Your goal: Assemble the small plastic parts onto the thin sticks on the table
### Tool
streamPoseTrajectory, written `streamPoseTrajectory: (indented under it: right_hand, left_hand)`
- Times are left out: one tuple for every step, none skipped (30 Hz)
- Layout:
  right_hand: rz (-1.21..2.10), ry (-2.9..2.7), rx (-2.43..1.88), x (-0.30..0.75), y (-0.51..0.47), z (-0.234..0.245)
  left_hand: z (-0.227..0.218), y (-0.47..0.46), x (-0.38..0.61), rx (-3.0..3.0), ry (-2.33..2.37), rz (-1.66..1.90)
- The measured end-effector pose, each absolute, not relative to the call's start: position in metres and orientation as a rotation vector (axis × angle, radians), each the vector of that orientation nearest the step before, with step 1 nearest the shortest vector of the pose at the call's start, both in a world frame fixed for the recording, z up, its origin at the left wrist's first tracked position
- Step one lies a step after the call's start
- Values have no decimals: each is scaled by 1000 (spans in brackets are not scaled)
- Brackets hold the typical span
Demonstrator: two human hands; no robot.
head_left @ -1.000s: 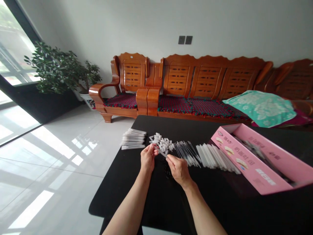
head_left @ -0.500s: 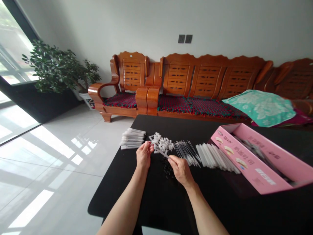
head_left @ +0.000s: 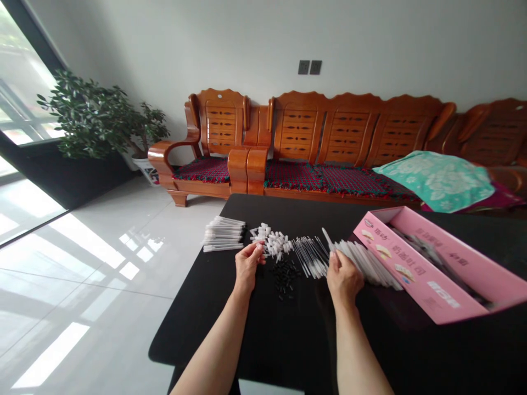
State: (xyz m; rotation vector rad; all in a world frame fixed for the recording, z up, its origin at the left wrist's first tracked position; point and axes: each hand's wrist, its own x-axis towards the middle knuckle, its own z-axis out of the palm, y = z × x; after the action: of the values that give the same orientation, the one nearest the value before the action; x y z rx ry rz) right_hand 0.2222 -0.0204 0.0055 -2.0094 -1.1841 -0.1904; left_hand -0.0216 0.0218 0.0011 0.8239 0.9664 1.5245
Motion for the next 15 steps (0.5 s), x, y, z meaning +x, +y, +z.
streamPoseTrajectory:
  right_hand:
    - [-187,-1173,-2093,224,-21,8]
    - [-166,-1180,-2175,224,-22,10]
    - [-131,-1202,-2251,223,-22,12]
    - [-92,-1232,-2318,222,-23,14]
    - [-55,-1265,-2371,220,-23,16]
    - [-27,-1295,-2409,218,-22,17]
    - [-10,-1319,-2432,216,-22,18]
    - [0,-1335,-2443,215,-22,18]
    - [6,-1343,-2445,214,-22,19]
    - [11,-1344,-2444,213,-21,19]
    - [17,-1341,-2443,213,-21,19]
    - [22,-1335,-2442,213,-22,19]
    - [28,-1330,-2442,213,-22,19]
    - [33,-1323,-2443,213,-22,19]
    - [36,-1314,-2447,213,-22,20]
  left_hand:
    - [1,21,-22,824,979,1524]
    - [1,21,-22,819,988,1525]
    - [0,21,-22,812,994,1528]
    - [0,21,-22,805,996,1530]
    - [0,21,-22,799,997,1532]
    - [0,21,-23,796,997,1533]
    - [0,21,-23,795,996,1533]
    - [0,21,-23,796,997,1535]
    - [0,21,-23,797,997,1536]
    - [-1,21,-23,797,998,1537]
    - [-1,21,-23,797,998,1538]
    - [-1,22,-23,797,999,1539]
    - [-2,22,-24,796,1000,1541]
    - [-2,22,-24,795,1000,1542]
    - [-2,22,-24,795,999,1544]
